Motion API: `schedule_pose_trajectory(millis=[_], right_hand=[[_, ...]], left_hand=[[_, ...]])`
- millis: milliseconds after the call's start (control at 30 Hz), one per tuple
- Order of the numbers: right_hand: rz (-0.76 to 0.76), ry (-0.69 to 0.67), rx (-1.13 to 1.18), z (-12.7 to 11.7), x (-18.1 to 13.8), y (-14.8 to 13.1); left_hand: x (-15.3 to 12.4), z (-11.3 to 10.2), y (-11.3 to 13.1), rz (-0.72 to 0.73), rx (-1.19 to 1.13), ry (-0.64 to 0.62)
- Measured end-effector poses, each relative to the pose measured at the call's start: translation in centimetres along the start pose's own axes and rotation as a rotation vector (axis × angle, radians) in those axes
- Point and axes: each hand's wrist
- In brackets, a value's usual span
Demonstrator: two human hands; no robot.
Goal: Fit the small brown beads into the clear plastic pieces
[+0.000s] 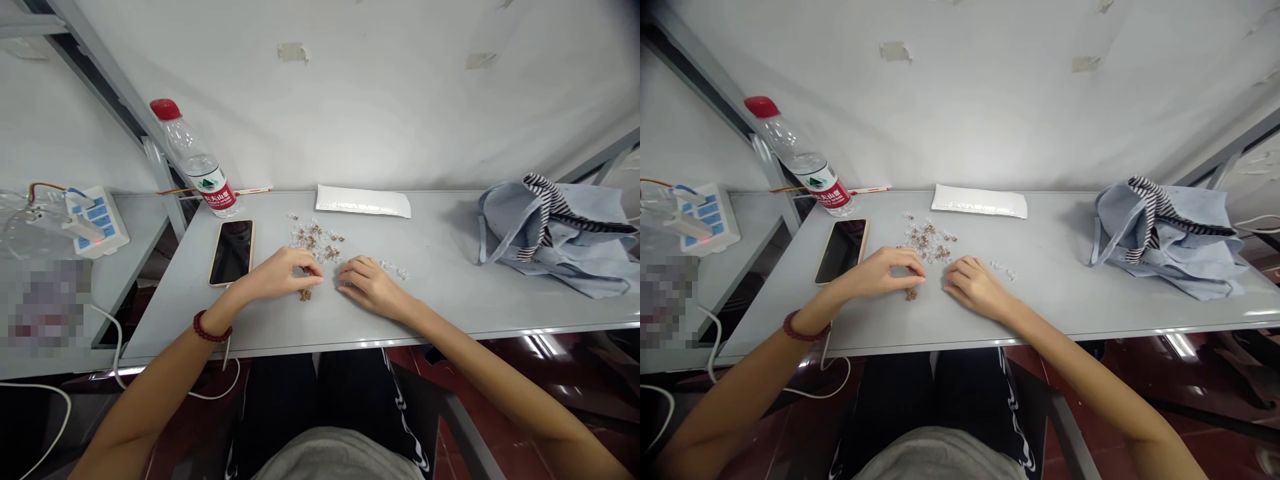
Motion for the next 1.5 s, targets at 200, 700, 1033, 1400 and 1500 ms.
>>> schedule_pose_trajectory(millis=[200, 700, 1033, 1400, 1500], right_hand=[[-0.019, 0.021, 0.037, -1.1, 1.0, 0.3], [0.490, 0.313, 0.899, -1.9, 3.9, 1.7], [0.711, 0.333, 1.206, -1.5, 4.2, 1.2], [0.711, 0.190, 1.424, -1.2, 4.3, 0.3], [0.702, 0.173, 1.462, -1.0, 4.4, 0.0]], left_hand=[[0.1, -0.2, -0.1, -0.179, -0.090, -0.048], [0.2, -0.9, 0.2, -0.500, -0.280, 0.095], [0.2, -0.7, -0.2, -0.588, -0.311, 0.010], [0.7, 1.1, 0.9, -0.203, -0.579, 0.311], [0.8, 1.6, 0.8, -0.210, -0.641, 0.345]])
Point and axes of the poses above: each hand's wrist, its own x-axis towards the middle knuckle, its own z-axis out of the palm, y = z × x
